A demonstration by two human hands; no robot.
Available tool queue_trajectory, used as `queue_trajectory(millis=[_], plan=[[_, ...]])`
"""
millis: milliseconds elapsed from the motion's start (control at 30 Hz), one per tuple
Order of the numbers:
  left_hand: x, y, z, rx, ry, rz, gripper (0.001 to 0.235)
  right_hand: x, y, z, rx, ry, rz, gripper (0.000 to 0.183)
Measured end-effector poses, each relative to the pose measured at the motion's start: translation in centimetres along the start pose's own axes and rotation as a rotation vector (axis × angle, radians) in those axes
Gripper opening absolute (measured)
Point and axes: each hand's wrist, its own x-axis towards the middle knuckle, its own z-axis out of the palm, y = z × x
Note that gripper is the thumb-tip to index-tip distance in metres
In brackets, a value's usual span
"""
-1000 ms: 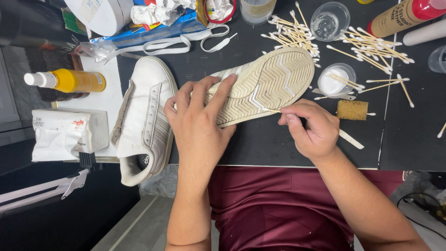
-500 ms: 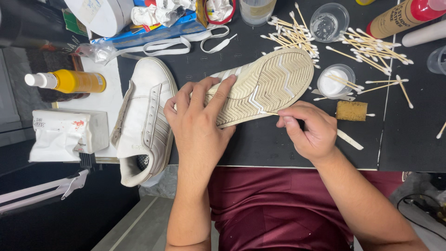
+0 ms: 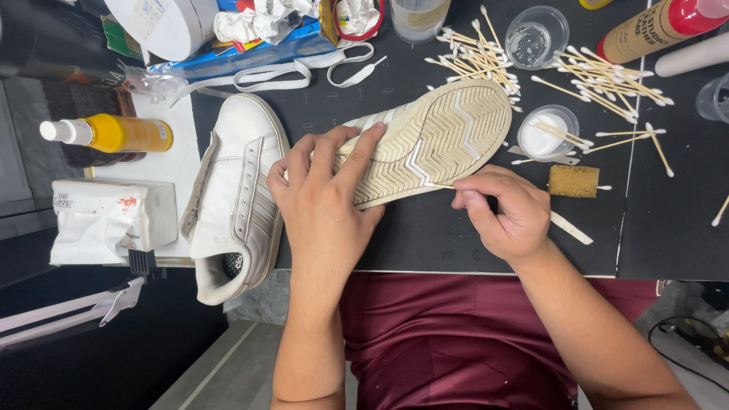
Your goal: The person cleans the sole of a white sneaker using a cotton swab. They repeatedly dip the swab into a small container of white liquid and scrub the textured pattern on the bottom of the shoe.
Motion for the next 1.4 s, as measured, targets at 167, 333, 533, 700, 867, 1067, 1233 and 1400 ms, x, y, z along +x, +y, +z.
queue_trajectory(millis=[167,333,533,700,867,1067,1233,1400], plan=[[0.1,0.0,0.0,0.003,-0.003,0.001,0.091,-0.1,0.3,0.0,0.019,0.011,-0.02,0.006],[0.1,-0.1,0.0,0.01,-0.001,0.013,0.089,-0.8,0.6,-0.4,-0.019,0.096,-0.06,0.007],[0.1,-0.1,0.1,0.025,0.005,0.028,0.09,-1.0,1.2,-0.4,-0.042,0.18,-0.11,0.013],[0.0,-0.2,0.0,0.009,0.025,0.05,0.091,-1.2,2.1,-0.1,-0.053,0.231,-0.13,0.017],[-1.5,0.2,0.1,0.001,0.038,0.003,0.088,-2.1,3.4,0.0,0.125,0.272,-0.059,0.017],[-2.8,0.0,-0.9,0.02,0.028,0.009,0.086,-4.3,2.3,-2.8,0.044,0.225,0.065,0.015],[-1.3,-0.3,-0.9,0.052,-0.059,0.043,0.094,-4.6,-0.8,-7.5,-0.009,0.172,0.243,0.021],[-0.2,-0.1,-0.7,0.069,-0.068,0.048,0.099,-3.3,-3.5,-10.5,-0.286,0.092,0.348,0.015]])
